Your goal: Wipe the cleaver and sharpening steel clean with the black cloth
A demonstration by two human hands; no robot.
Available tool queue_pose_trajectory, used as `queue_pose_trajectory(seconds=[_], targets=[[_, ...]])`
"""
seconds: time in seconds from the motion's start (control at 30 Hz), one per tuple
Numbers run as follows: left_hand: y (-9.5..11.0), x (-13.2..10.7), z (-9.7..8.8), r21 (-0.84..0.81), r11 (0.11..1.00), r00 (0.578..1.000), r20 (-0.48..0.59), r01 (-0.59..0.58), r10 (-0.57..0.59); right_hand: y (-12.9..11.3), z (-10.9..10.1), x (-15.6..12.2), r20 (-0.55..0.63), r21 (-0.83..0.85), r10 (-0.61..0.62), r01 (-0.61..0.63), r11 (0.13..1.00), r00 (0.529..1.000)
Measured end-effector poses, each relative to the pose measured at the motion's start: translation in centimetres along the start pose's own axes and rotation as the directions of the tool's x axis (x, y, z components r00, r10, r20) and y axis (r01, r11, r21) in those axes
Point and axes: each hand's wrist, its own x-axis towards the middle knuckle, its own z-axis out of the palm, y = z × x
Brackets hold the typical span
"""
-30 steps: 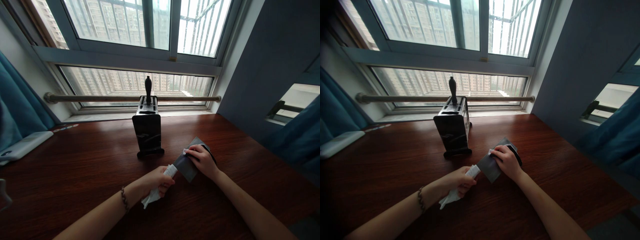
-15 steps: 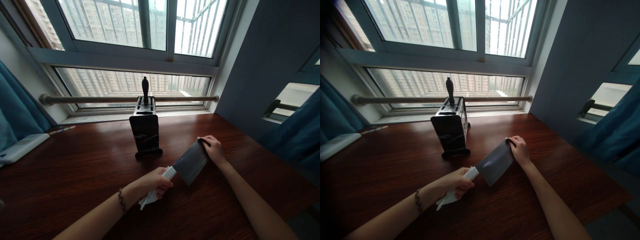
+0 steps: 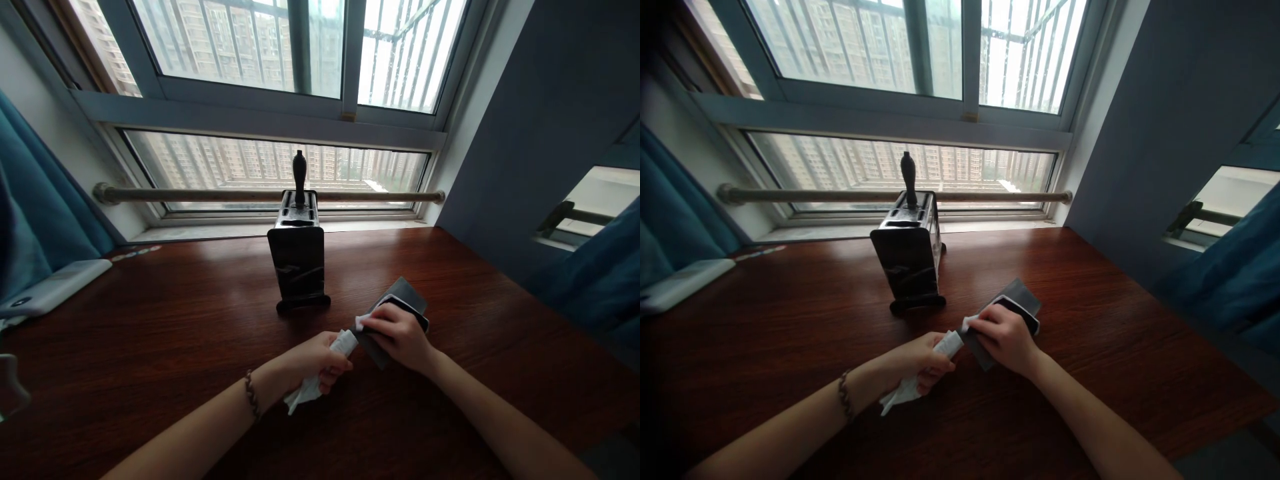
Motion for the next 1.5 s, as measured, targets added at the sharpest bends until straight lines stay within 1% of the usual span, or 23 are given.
queue_pose_trajectory(seconds=[0.03,0.07,0.1,0.2,0.3,0.37,0.43,0.5,0.53,0.6,0.67,0.73,0.8,0.9,0.97,1.07,1.13,1.17,1.23,1.3,1.33,1.4,1.5], targets=[[-0.1,0.1,-0.1,0.001,1.000,1.000,-0.007,0.002,-0.002,-0.2,0.7,-0.1,0.093,0.024,-0.045,0.043,0.999,0.995],[-0.2,0.1,-0.1,0.002,1.000,1.000,-0.014,0.005,-0.005,-0.2,1.1,-0.2,0.134,0.033,-0.054,0.050,0.998,0.990],[-0.3,0.1,-0.1,0.002,1.000,1.000,-0.020,0.006,-0.006,0.0,1.4,-0.3,0.129,0.026,-0.028,0.025,0.999,0.991],[-0.2,0.0,0.1,-0.001,1.000,1.000,-0.023,0.008,-0.008,1.4,1.1,-0.3,0.049,-0.047,0.112,-0.110,0.993,0.992],[0.1,-0.2,0.3,-0.012,1.000,1.000,-0.017,0.013,-0.013,3.2,0.1,-0.3,-0.050,-0.159,0.238,-0.243,0.957,0.970],[0.3,-0.3,0.4,-0.020,1.000,1.000,-0.017,0.014,-0.015,4.5,-0.5,-0.5,-0.147,-0.243,0.321,-0.349,0.905,0.936],[0.3,-0.3,0.4,-0.026,1.000,1.000,-0.016,0.011,-0.011,5.7,-1.1,-0.7,-0.251,-0.299,0.384,-0.449,0.842,0.888],[0.2,-0.2,0.3,-0.034,0.999,1.000,-0.009,0.006,-0.006,6.5,-1.5,-0.9,-0.325,-0.315,0.415,-0.511,0.800,0.850],[0.1,-0.1,0.3,-0.039,0.999,1.000,-0.003,0.001,-0.002,6.8,-1.5,-1.0,-0.337,-0.314,0.421,-0.522,0.793,0.842],[-0.1,0.0,0.2,-0.053,0.999,1.000,0.005,-0.009,0.009,6.6,-1.4,-1.0,-0.319,-0.318,0.416,-0.510,0.799,0.851],[-0.2,0.0,0.1,-0.075,0.997,1.000,0.002,-0.023,0.024,5.6,-0.8,-0.8,-0.250,-0.317,0.389,-0.455,0.832,0.886],[-0.2,0.1,-0.1,-0.102,0.994,0.999,-0.007,-0.034,0.034,3.9,-0.1,-0.6,-0.133,-0.294,0.336,-0.360,0.885,0.933],[-0.2,0.3,-0.3,-0.127,0.991,0.999,-0.015,-0.035,0.033,1.9,0.6,-0.4,0.003,-0.225,0.253,-0.246,0.943,0.968],[-0.2,0.6,-0.6,-0.149,0.989,1.000,-0.020,-0.020,0.017,-0.5,1.1,-0.2,0.151,-0.091,0.112,-0.099,0.991,0.982],[-0.2,0.8,-0.6,-0.157,0.988,1.000,-0.026,-0.012,0.008,-1.1,1.2,-0.2,0.183,-0.054,0.060,-0.051,0.997,0.981],[-0.1,0.7,-0.5,-0.159,0.987,0.999,-0.033,-0.007,0.002,-0.1,0.9,-0.2,0.130,-0.085,0.089,-0.078,0.993,0.988],[0.0,0.5,-0.3,-0.156,0.988,0.999,-0.032,-0.004,-0.001,1.7,0.3,-0.2,0.032,-0.158,0.182,-0.175,0.972,0.983],[0.0,0.4,-0.2,-0.154,0.988,0.999,-0.032,-0.006,0.001,2.8,-0.1,-0.3,-0.034,-0.197,0.241,-0.243,0.950,0.970],[0.0,0.3,-0.1,-0.151,0.989,0.999,-0.034,-0.010,0.005,4.8,-0.8,-0.4,-0.169,-0.244,0.347,-0.381,0.892,0.922],[-0.1,0.3,-0.1,-0.149,0.989,0.999,-0.035,-0.011,0.006,6.0,-1.4,-0.6,-0.257,-0.248,0.403,-0.463,0.851,0.879],[-0.1,0.4,-0.1,-0.150,0.989,0.999,-0.034,-0.008,0.003,6.2,-1.5,-0.7,-0.269,-0.245,0.410,-0.474,0.846,0.871],[-0.1,0.5,-0.3,-0.159,0.987,1.000,-0.029,-0.005,0.000,5.7,-1.2,-0.7,-0.239,-0.236,0.401,-0.453,0.859,0.885],[-0.1,0.7,-0.5,-0.191,0.981,1.000,-0.022,-0.015,0.011,3.0,-0.1,-0.7,-0.075,-0.176,0.328,-0.336,0.925,0.942]])
